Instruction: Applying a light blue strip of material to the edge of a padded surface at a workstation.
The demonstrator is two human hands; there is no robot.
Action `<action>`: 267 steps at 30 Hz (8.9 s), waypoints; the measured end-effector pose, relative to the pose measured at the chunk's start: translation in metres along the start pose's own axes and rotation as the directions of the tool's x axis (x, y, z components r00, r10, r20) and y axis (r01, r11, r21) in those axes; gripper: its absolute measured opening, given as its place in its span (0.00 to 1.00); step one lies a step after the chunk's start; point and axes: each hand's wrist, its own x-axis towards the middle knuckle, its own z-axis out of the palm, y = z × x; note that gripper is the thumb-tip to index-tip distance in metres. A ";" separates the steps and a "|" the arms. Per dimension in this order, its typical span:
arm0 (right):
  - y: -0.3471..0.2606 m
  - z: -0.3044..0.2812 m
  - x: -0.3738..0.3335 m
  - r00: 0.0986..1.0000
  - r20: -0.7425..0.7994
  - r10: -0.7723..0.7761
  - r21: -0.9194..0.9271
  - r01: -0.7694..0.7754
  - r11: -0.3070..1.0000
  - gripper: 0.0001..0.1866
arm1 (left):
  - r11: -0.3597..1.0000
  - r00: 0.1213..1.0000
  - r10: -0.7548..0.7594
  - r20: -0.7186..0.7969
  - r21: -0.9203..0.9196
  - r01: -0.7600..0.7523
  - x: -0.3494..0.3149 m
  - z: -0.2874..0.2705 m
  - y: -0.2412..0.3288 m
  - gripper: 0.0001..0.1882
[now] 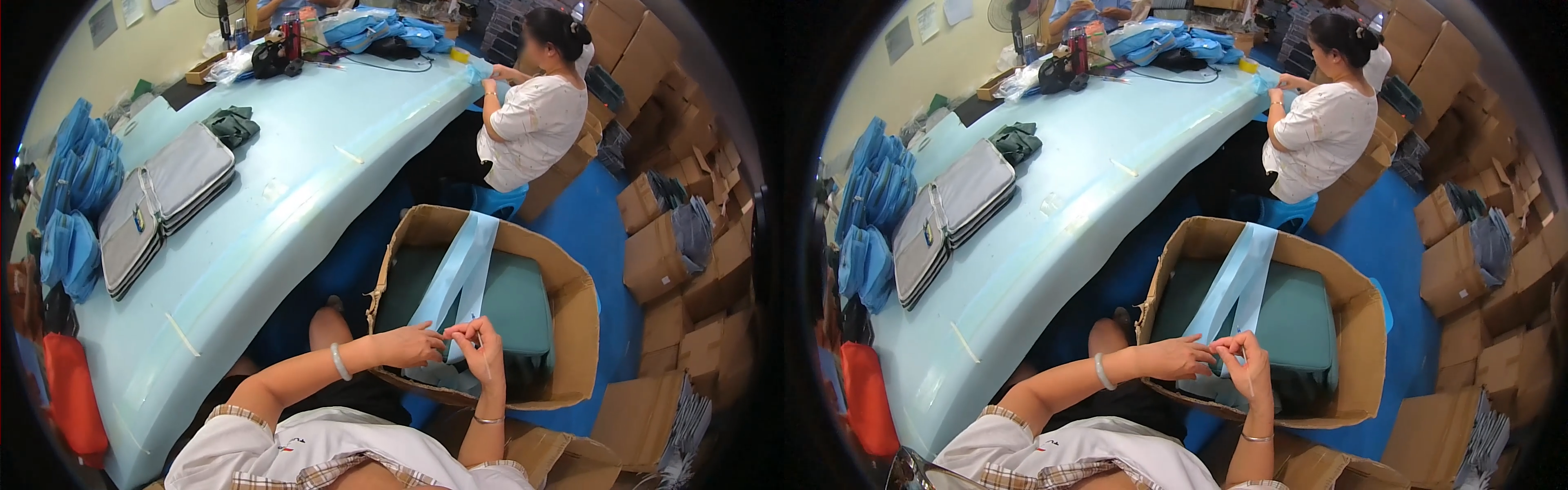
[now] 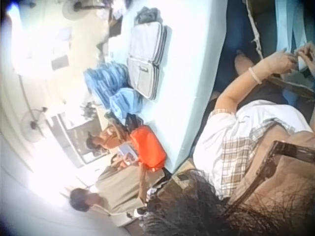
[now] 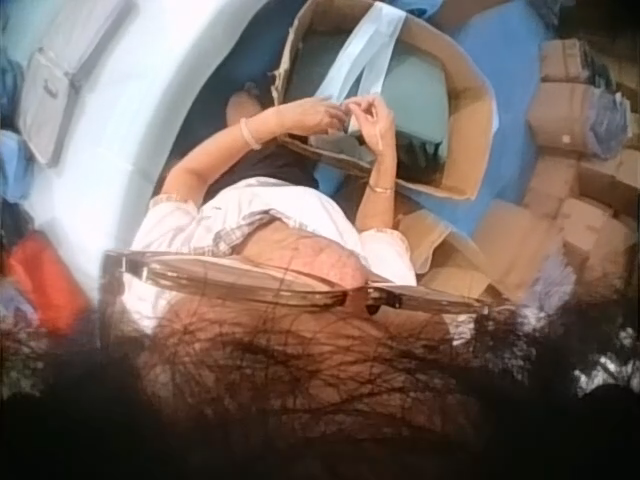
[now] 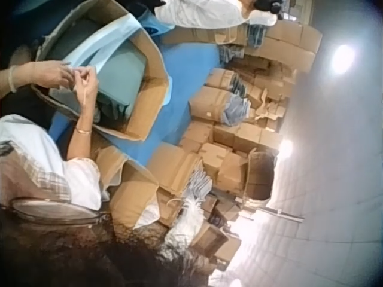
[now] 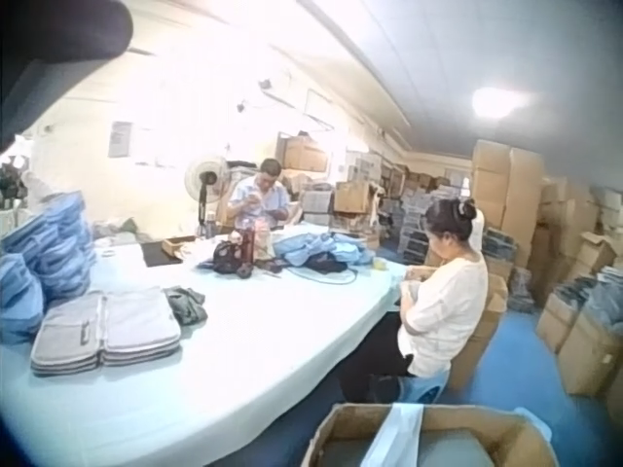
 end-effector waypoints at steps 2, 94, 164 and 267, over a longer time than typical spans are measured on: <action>0.007 0.003 0.004 1.000 -0.006 -0.019 0.028 0.019 0.999 0.12 | 0.983 0.989 -0.139 -0.047 -0.124 0.133 -0.012 -0.021 0.011 0.14; 0.174 0.266 -0.029 0.957 0.286 -0.045 -0.308 0.136 0.942 0.08 | -0.100 0.013 -0.990 0.138 -0.773 0.627 -0.311 0.280 0.038 0.16; 0.175 0.266 -0.030 0.954 0.292 -0.066 -0.272 0.149 0.951 0.08 | -0.129 0.018 -0.982 0.191 -0.727 0.674 -0.304 0.264 0.044 0.17; 0.166 0.264 -0.030 0.957 0.276 -0.085 -0.204 0.145 0.968 0.08 | -0.020 0.058 -0.995 0.082 -0.731 0.682 -0.307 0.271 0.043 0.16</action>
